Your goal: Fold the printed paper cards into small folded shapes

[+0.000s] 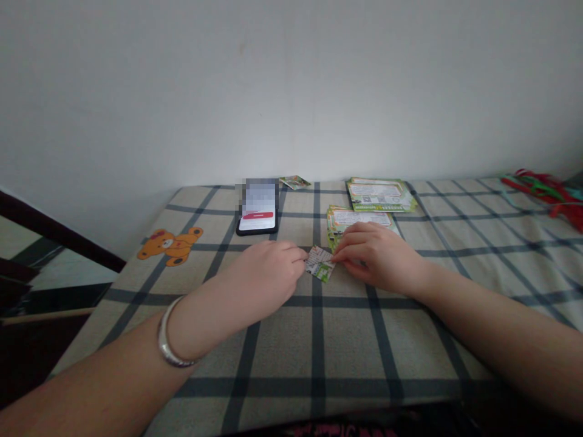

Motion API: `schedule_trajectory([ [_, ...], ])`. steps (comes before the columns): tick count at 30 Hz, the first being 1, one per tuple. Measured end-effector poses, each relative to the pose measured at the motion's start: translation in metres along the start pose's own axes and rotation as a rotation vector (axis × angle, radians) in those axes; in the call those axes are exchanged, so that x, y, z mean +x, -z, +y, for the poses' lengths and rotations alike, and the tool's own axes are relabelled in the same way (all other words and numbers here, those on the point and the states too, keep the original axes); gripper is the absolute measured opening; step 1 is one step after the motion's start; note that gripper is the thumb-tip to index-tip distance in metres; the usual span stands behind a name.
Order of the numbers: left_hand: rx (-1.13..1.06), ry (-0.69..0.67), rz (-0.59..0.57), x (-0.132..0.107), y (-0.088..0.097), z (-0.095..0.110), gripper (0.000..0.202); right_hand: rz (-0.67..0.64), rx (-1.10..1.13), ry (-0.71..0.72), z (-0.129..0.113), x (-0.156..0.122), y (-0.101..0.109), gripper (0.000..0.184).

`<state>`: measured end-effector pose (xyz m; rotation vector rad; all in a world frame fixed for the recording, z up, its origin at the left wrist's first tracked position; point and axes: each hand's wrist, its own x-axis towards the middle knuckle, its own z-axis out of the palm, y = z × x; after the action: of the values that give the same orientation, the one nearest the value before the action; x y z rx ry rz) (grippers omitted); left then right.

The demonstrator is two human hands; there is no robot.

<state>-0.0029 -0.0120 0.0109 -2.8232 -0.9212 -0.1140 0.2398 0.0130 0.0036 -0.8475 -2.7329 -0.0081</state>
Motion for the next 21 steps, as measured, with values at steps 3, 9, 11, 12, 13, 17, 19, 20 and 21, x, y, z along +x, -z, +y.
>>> schedule_trajectory([
  [3,0.009,0.017,-0.002,-0.0005,-0.0008,0.0012,0.02,-0.013,-0.018,0.004,-0.0008,0.0006,0.0019,0.02],
  [9,0.006,0.031,-0.007,-0.0007,-0.0035,0.0024,0.02,-0.016,-0.101,-0.046,-0.0058,0.0007,0.0051,0.018],
  [11,0.001,0.027,-0.007,-0.0003,-0.0031,0.0021,0.021,-0.009,-0.113,-0.038,-0.0058,-0.0008,0.006,0.019],
  [12,-0.002,0.023,-0.005,-0.0001,-0.0025,0.0021,0.022,-0.005,-0.114,-0.035,-0.0056,-0.0017,0.0063,0.019],
  [13,-0.005,0.019,-0.007,0.0002,-0.0017,0.0021,0.022,-0.001,-0.111,-0.034,-0.0052,-0.0026,0.0064,0.02],
  [17,-0.01,0.016,-0.011,0.0014,0.0026,0.0024,0.022,0.011,-0.089,-0.037,-0.0046,-0.0045,0.0065,0.019],
  [19,-0.012,0.016,-0.019,0.0019,0.004,0.0024,0.021,0.017,-0.077,-0.053,-0.0047,-0.0041,0.0063,0.02],
  [20,-0.012,0.017,-0.025,0.0021,0.0043,0.0022,0.021,0.018,-0.07,-0.065,-0.0047,-0.0038,0.0063,0.02],
  [21,-0.015,0.017,-0.03,0.0021,0.0044,0.002,0.021,0.02,-0.062,-0.078,-0.0046,-0.0035,0.0063,0.02],
])
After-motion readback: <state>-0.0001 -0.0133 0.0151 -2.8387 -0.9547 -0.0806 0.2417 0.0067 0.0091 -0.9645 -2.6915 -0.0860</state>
